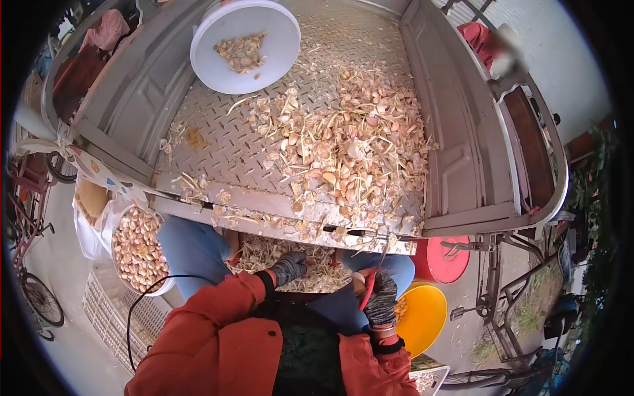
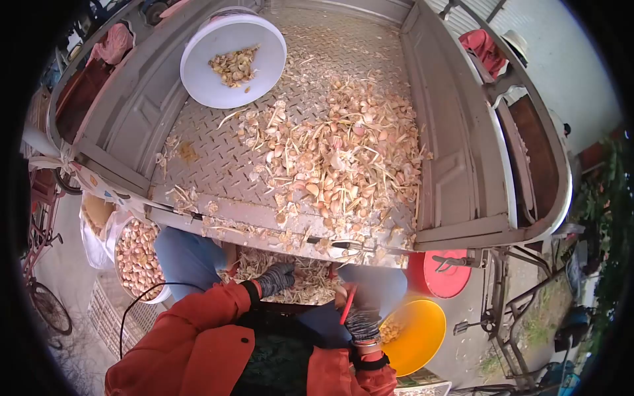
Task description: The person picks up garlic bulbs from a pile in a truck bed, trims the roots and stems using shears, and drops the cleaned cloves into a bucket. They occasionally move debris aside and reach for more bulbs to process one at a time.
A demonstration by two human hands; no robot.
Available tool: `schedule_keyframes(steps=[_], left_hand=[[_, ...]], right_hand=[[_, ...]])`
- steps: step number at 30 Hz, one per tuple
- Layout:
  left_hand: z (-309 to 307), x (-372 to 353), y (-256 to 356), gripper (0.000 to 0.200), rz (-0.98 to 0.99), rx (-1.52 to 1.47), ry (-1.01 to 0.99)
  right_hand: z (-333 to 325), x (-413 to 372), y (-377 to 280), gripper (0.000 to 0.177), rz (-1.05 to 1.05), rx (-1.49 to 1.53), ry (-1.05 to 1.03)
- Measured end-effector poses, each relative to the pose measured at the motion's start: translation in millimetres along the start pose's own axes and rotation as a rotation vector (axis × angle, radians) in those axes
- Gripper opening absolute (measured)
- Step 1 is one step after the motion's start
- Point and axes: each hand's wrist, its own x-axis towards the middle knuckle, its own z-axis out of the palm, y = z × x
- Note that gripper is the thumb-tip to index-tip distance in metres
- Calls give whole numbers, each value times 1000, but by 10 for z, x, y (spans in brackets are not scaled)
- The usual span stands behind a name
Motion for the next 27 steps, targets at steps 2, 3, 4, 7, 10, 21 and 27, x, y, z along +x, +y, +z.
schedule_keyframes(steps=[2,3,4,7,10,21,27], left_hand=[[-8,-202,326,24,-149,-214,8],[6,-273,400,25,-233,-325,4],[26,-324,430,31,-297,-632,15],[67,-652,999,30,-363,-1187,18],[-52,-732,1115,23,-251,-1149,7],[-517,521,1875,29,709,1067,583],[-450,632,1990,19,455,1118,421]], right_hand=[[204,69,-441,15,-62,37,-7],[253,77,-585,9,-88,32,-51],[332,83,-574,14,-145,-83,-75],[546,168,-459,24,-325,-342,-128],[612,354,-465,26,-582,-439,-22],[474,1671,-534,21,-374,-499,195],[614,1797,-550,26,-295,-620,58]])
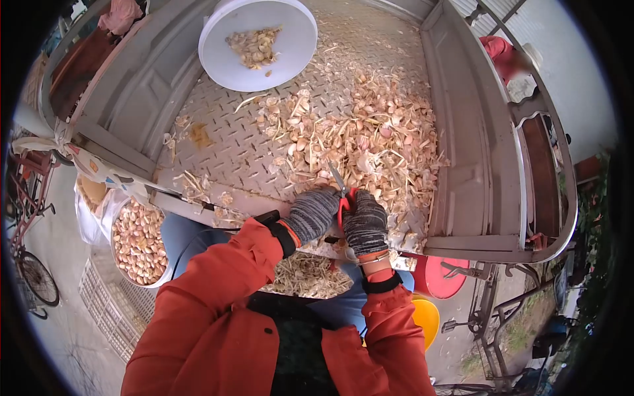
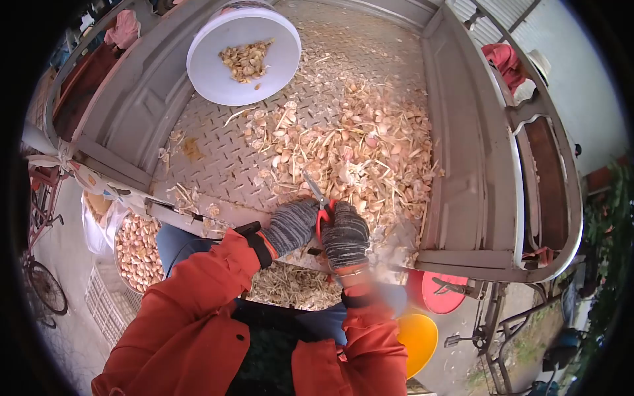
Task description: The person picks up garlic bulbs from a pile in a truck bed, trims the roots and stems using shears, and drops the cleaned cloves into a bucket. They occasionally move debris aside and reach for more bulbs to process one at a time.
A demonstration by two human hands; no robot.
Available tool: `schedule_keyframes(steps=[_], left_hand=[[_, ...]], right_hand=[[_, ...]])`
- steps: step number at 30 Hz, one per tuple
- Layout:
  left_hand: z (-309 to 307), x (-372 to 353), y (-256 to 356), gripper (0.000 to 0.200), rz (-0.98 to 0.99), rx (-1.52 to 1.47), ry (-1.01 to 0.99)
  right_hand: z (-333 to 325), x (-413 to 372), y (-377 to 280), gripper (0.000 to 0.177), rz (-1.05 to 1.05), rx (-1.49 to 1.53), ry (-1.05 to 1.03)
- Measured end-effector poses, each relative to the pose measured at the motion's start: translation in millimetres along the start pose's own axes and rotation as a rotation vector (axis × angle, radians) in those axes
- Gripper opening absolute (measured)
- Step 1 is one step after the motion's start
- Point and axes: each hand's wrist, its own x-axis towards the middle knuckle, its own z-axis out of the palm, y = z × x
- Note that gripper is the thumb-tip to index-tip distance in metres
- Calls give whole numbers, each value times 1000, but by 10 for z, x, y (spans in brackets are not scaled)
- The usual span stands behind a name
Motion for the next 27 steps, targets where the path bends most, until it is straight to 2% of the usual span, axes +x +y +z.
schedule_keyframes(steps=[1,4,5,8,9,12,13,16,17,20,21,22,24,25,26,27], left_hand=[[-11,20,5,19,-10,40,-31],[-167,39,31,20,9,-100,-14],[-212,7,25,24,64,-197,72],[-386,-183,39,31,12,-627,-106],[-411,-295,106,32,64,-936,-53],[-664,-587,201,30,-67,-1091,-287],[-871,-705,316,26,-115,-1116,-302],[-782,-998,398,22,-140,-1493,-241],[-781,-1094,462,16,-183,-1465,-185],[-858,-1290,545,16,-241,-1557,-267],[-894,-1349,564,18,-239,-1672,-267],[-954,-1387,593,19,-250,-1604,-229],[-1086,-1419,644,21,-264,-1470,-149],[-1130,-1411,639,23,-252,-1368,-122],[-1093,-1415,612,23,-183,-1285,-46],[-1028,-1419,575,23,-117,-1202,25]], right_hand=[[-18,12,-14,27,-6,-5,-4],[-79,-9,-92,23,-33,41,71],[-142,-40,-148,21,-72,193,133],[-419,-169,-306,18,-85,290,91],[-465,-226,-359,16,-145,262,151],[-562,-462,-548,17,12,684,24],[-609,-549,-611,13,35,712,5],[-640,-761,-726,13,168,973,-69],[-739,-833,-787,15,303,911,-177],[-552,-1025,-748,16,413,1583,-61],[-580,-1057,-715,16,475,1675,-42],[-698,-1091,-692,16,510,1515,-97],[-899,-1232,-730,27,414,1009,-145],[-787,-1317,-566,38,67,526,9],[-865,-1447,-408,39,-249,-110,53],[-933,-1468,-473,39,-235,-60,26]])
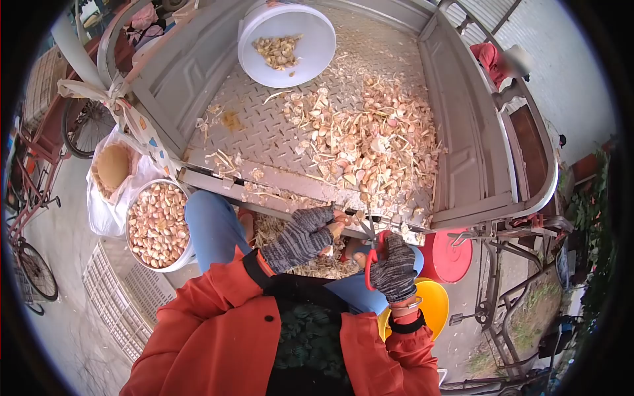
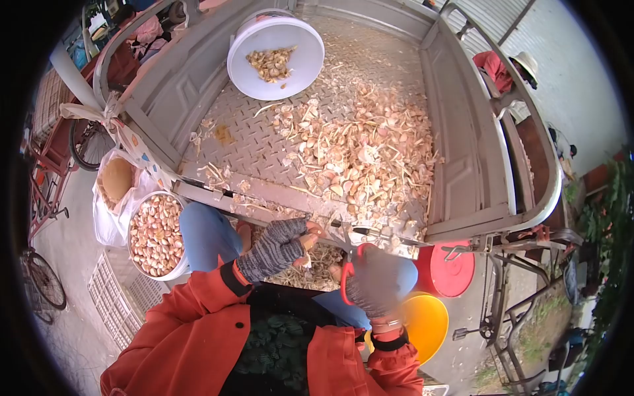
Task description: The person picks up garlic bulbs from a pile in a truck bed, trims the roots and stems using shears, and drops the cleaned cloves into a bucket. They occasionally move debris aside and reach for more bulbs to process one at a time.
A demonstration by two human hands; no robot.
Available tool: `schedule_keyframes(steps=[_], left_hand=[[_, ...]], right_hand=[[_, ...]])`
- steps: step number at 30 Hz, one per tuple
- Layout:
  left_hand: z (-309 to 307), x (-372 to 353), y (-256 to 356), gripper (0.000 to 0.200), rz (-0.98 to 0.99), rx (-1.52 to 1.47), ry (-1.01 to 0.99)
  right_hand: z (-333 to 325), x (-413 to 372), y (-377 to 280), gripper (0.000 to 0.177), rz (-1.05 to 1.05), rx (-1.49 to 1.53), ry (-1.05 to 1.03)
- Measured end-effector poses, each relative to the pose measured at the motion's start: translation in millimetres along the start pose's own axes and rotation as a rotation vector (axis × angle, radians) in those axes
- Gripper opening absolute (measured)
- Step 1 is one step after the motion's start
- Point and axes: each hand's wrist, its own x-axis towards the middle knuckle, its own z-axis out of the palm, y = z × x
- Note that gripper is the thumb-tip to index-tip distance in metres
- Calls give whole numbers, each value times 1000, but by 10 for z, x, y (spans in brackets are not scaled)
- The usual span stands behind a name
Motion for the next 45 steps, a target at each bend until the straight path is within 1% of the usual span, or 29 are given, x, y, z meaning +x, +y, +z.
schedule_keyframes(steps=[1,4,7,8,10,12,13,14,15,16,19,20,21,23,24,25,26,27,28,31,32,35,36,39,40,43,44,45], left_hand=[[1,-11,-55,23,87,81,19],[48,-21,-115,22,65,248,7],[105,-60,-162,24,34,193,111],[102,-62,-188,24,96,229,112],[81,-38,-240,24,224,299,118],[70,-28,-253,24,213,225,103],[59,-7,-244,24,155,197,47],[48,15,-236,24,95,172,-6],[16,57,-198,24,-15,156,-105],[-16,102,-185,25,-122,138,-202],[-100,146,-245,27,-362,-420,-142],[-147,204,-257,28,-334,-478,-146],[-175,254,-317,28,-325,-546,-112],[-209,323,-535,27,-318,-686,-33],[-249,402,-625,23,-392,-756,8],[-255,462,-680,22,-434,-712,86],[-241,538,-715,20,-473,-664,161],[-231,612,-728,19,-511,-615,235],[-234,669,-704,18,-444,-626,212],[-314,757,-788,22,-365,-812,117],[-283,778,-831,29,-424,-682,192],[-201,846,-846,32,-517,-868,229],[-186,857,-745,35,-588,-978,263],[-144,906,-926,32,-462,-1225,169],[-155,931,-963,26,-351,-1166,165],[-234,854,-1066,24,-290,-981,231],[-256,831,-1057,25,-329,-1213,321],[-269,819,-976,25,-360,-1167,370]], right_hand=[[-29,-28,-47,39,20,53,-22],[31,-102,-42,40,16,45,-10],[122,-137,-25,46,77,159,-10],[105,-132,-46,35,100,169,-46],[220,-199,57,28,113,203,-134],[262,-214,105,23,199,568,-262],[263,-196,102,22,260,740,-318],[181,-193,105,24,458,1189,-443],[119,-152,97,25,660,1637,-558],[129,-159,114,28,683,1743,-460],[178,97,333,32,701,747,-244],[371,175,509,29,458,575,-11],[261,360,558,30,344,79,-79],[369,650,609,31,389,201,35],[453,800,627,28,320,138,12],[556,930,639,26,250,78,-8],[701,1015,665,25,248,108,-24],[785,1105,648,24,149,-77,-25],[877,1145,659,24,150,-94,-73],[956,1257,644,23,177,-116,-172],[942,1245,614,22,198,-119,-201],[783,1295,472,22,294,-32,-172],[712,1305,417,22,277,22,-194],[801,1319,406,23,180,197,-220],[816,1378,394,25,221,155,-173],[1027,1507,528,28,82,-132,-225],[1117,1500,566,30,62,-71,-218],[1118,1524,523,31,88,-89,-246]])
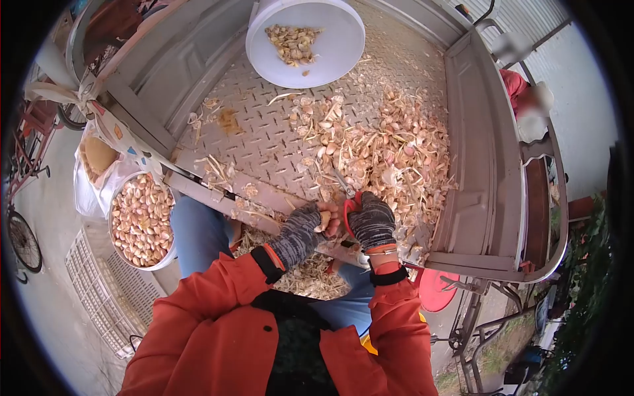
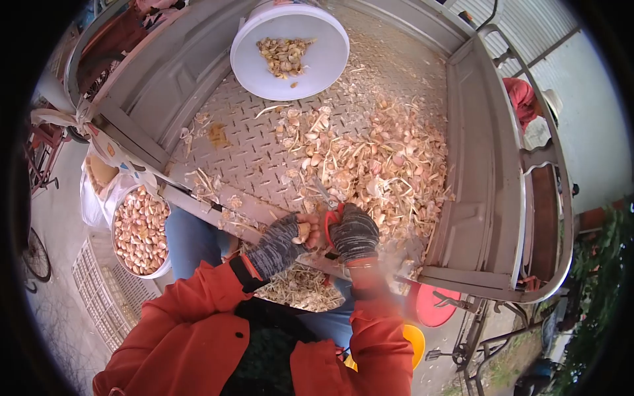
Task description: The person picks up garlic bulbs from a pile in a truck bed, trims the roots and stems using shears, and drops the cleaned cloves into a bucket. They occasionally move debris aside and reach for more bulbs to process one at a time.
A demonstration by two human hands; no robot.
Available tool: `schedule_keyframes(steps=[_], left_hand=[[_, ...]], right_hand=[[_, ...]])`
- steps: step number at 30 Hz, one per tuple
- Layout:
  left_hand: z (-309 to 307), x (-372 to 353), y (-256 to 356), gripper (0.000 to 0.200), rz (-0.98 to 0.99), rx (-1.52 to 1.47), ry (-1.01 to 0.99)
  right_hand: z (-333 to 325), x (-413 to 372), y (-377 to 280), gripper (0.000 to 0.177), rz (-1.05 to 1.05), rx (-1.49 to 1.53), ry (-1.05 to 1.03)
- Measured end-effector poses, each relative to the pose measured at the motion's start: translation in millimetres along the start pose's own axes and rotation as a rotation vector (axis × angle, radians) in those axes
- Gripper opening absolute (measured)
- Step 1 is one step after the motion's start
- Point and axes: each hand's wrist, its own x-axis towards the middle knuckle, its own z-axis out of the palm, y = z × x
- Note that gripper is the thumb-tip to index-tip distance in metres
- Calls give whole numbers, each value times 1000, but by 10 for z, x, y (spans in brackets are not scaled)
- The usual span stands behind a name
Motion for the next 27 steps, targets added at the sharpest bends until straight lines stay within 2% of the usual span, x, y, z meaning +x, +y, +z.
schedule_keyframes(steps=[2,3,6,7,8,10,12,14,15,16,17,18,19,22,23,25,26,27], left_hand=[[116,-80,58,27,20,63,109],[108,-94,72,28,28,104,22],[-4,-47,59,34,70,150,-270],[-89,15,-33,37,83,114,-385],[-119,27,-92,39,95,78,-503],[46,-146,-43,46,2,110,-380],[105,-367,-33,48,-22,121,-278],[-46,-568,29,43,-15,-61,-227],[-113,-676,112,40,-1,-114,-190],[-176,-788,203,38,17,-166,-155],[-238,-898,305,35,43,-215,-122],[-291,-1008,386,35,107,-225,-179],[-332,-1112,424,35,168,-232,-233],[-357,-1307,429,32,258,-284,-427],[-339,-1336,427,31,280,-307,-502],[-354,-1637,511,27,208,-392,-63],[-500,-1663,482,24,365,-293,-211],[-534,-1733,620,23,410,-359,-12]], right_hand=[[-76,33,-86,32,51,-46,-57],[-101,30,-109,29,92,-8,-79],[-149,-114,25,30,11,270,-27],[-367,-224,-203,25,164,805,-168],[-607,-295,-410,20,283,809,-249],[-479,-446,-392,23,360,1024,-278],[-302,-582,-370,26,49,502,-74],[-425,-711,-664,23,13,589,-2],[-498,-739,-727,23,183,789,-142],[-613,-811,-1002,23,308,950,-5],[-507,-846,-1009,23,238,992,66],[-391,-872,-1025,23,164,1038,132],[-444,-926,-1193,24,95,984,38],[-144,-1012,-1571,25,59,1130,-197],[-10,-1047,-1567,22,106,916,-212],[-61,-1132,-1662,19,-196,552,-10],[4,-1167,-1712,18,-351,403,92],[152,-1222,-1633,15,-229,550,80]])
